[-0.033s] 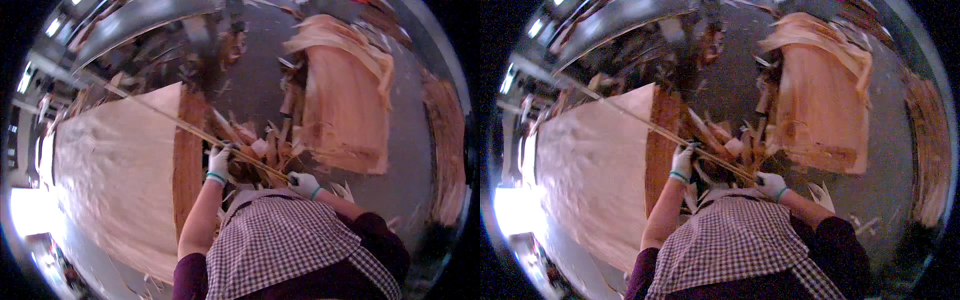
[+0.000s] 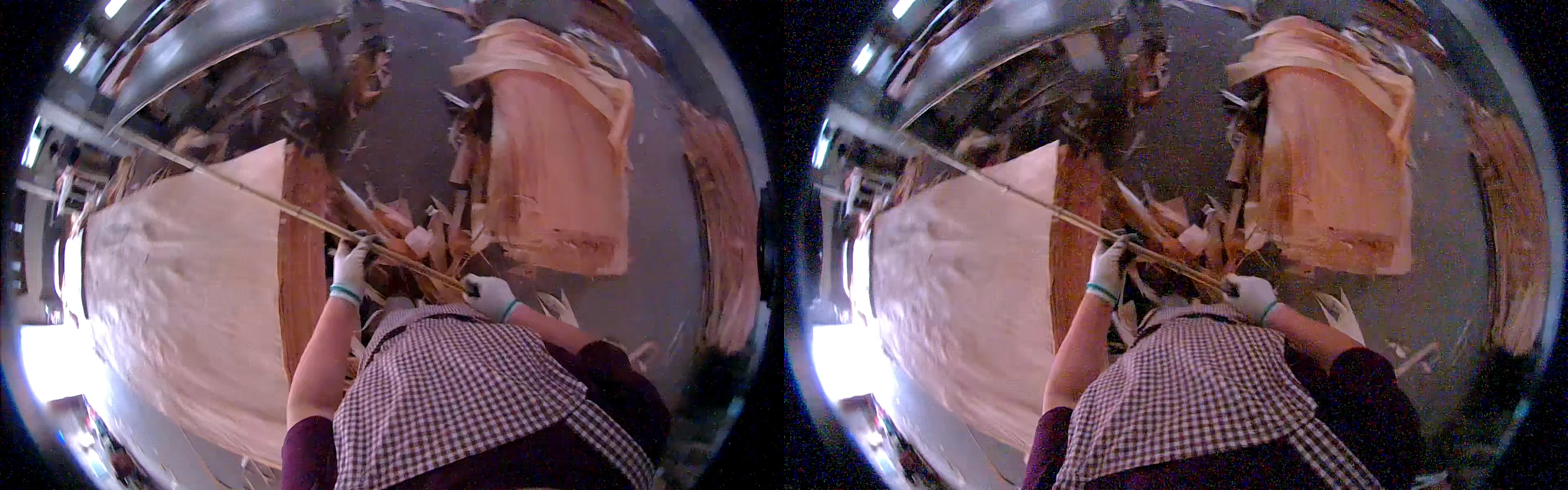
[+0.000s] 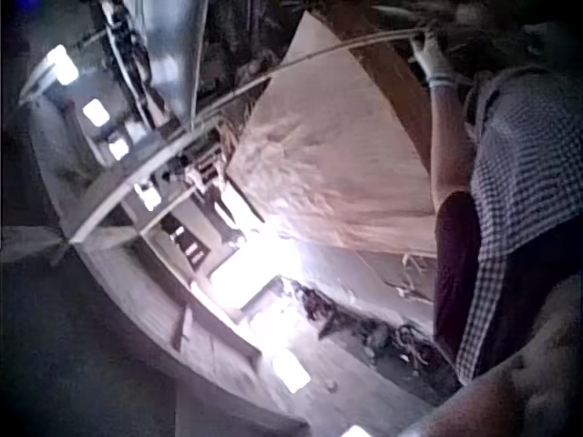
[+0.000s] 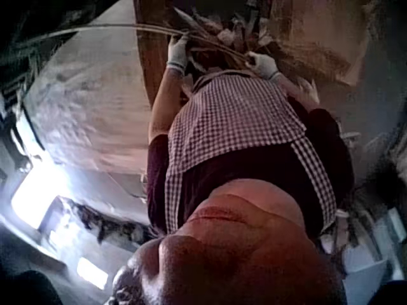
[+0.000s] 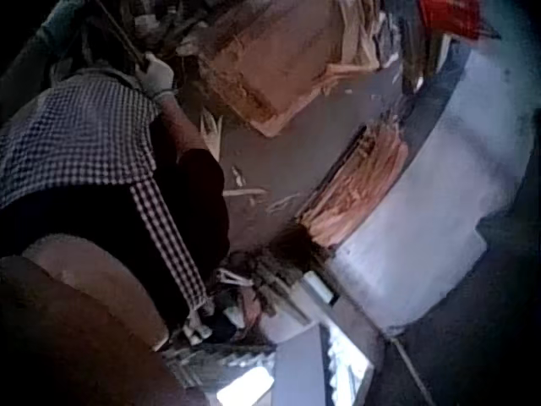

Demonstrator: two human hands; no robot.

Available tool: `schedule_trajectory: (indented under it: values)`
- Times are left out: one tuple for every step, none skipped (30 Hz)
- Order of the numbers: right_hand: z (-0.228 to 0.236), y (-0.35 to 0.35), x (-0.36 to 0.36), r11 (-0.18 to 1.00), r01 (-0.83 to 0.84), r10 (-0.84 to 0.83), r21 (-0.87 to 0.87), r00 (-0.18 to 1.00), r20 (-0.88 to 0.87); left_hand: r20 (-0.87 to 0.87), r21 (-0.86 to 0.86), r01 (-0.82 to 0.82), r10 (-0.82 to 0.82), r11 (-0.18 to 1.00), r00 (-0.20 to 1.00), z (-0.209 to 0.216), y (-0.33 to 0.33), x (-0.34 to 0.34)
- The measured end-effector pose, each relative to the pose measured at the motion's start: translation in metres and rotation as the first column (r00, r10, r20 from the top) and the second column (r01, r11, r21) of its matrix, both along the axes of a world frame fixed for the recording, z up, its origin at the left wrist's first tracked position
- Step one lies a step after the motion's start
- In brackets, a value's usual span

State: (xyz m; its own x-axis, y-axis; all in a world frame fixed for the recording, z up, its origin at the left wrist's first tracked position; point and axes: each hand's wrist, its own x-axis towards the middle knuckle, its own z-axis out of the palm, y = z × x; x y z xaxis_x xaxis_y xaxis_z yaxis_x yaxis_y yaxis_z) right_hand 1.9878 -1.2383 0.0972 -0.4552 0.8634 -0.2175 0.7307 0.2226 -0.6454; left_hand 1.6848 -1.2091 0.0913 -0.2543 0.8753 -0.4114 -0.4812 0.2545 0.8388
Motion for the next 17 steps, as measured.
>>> schedule_trajectory:
  values:
    - [0.011, 0.009, -0.012, 0.998, 0.056, -0.055, 0.011, 0.998, -0.019, -0.035, 0.008, 0.065, -0.065, 0.998, 0.997, 0.006, 0.009, -0.005]
    - [0.022, 0.016, -0.018, 0.994, 0.104, -0.103, 0.021, 0.994, -0.042, -0.025, -0.048, 0.11, -0.111, 0.993, 0.994, 0.018, 0.019, -0.009]
    - [0.03, 0.022, -0.02, 0.993, 0.106, -0.103, 0.049, 0.993, -0.061, -0.101, -0.171, 0.209, -0.228, 0.963, 0.968, 0.04, 0.028, -0.017]
    - [0.037, 0.031, -0.024, 0.992, 0.093, -0.086, 0.083, 0.993, -0.085, -0.142, -0.235, 0.349, -0.387, 0.907, 0.911, 0.054, 0.035, -0.032]
    - [0.039, 0.044, -0.038, 0.989, 0.083, -0.069, 0.121, 0.991, -0.116, -0.184, -0.305, 0.47, -0.535, 0.828, 0.824, 0.07, 0.047, -0.057]
    - [0.036, 0.052, -0.038, 0.979, 0.106, -0.078, 0.171, 0.984, -0.162, -0.302, -0.23, 0.53, -0.578, 0.816, 0.758, 0.094, 0.057, -0.069]
    - [0.038, 0.058, -0.045, 0.978, 0.106, -0.074, 0.18, 0.982, -0.172, -0.427, -0.166, 0.588, -0.595, 0.792, 0.681, 0.124, 0.067, -0.085]
    - [0.047, 0.072, -0.05, 0.973, 0.122, -0.087, 0.198, 0.98, -0.179, -0.427, 0.006, 0.563, -0.507, 0.826, 0.749, 0.165, 0.09, -0.096]
    - [0.053, 0.079, -0.051, 0.971, 0.123, -0.087, 0.203, 0.98, -0.179, -0.391, 0.169, 0.506, -0.414, 0.845, 0.822, 0.198, 0.104, -0.103]
    - [0.059, 0.083, -0.051, 0.977, 0.112, -0.079, 0.184, 0.981, -0.177, -0.569, 0.304, 0.444, -0.214, 0.843, 0.794, 0.221, 0.113, -0.109]
    - [0.057, 0.087, -0.05, 0.981, 0.103, -0.078, 0.165, 0.985, -0.154, -0.687, 0.444, 0.404, 0.014, 0.8, 0.727, 0.243, 0.125, -0.113]
    - [0.05, 0.09, -0.045, 0.983, 0.11, -0.092, 0.144, 0.988, -0.126, -0.748, 0.547, 0.437, 0.182, 0.714, 0.639, 0.265, 0.141, -0.117]
    - [0.048, 0.1, -0.043, 0.987, 0.103, -0.091, 0.125, 0.991, -0.101, -0.759, 0.632, 0.472, 0.367, 0.615, 0.538, 0.29, 0.153, -0.12]
    - [0.053, 0.109, -0.044, 0.987, 0.107, -0.096, 0.117, 0.99, -0.101, -0.692, 0.713, 0.444, 0.444, 0.542, 0.569, 0.309, 0.157, -0.115]
    - [0.053, 0.125, -0.048, 0.986, 0.096, -0.079, 0.135, 0.989, -0.125, -0.615, 0.787, 0.41, 0.533, 0.461, 0.582, 0.333, 0.157, -0.109]
    - [0.049, 0.143, -0.049, 0.983, 0.103, -0.081, 0.154, 0.986, -0.142, -0.621, 0.779, 0.511, 0.557, 0.363, 0.551, 0.346, 0.172, -0.095]
    - [0.046, 0.165, -0.049, 0.979, 0.11, -0.083, 0.172, 0.984, -0.158, -0.613, 0.784, 0.514, 0.561, 0.348, 0.556, 0.346, 0.193, -0.091]
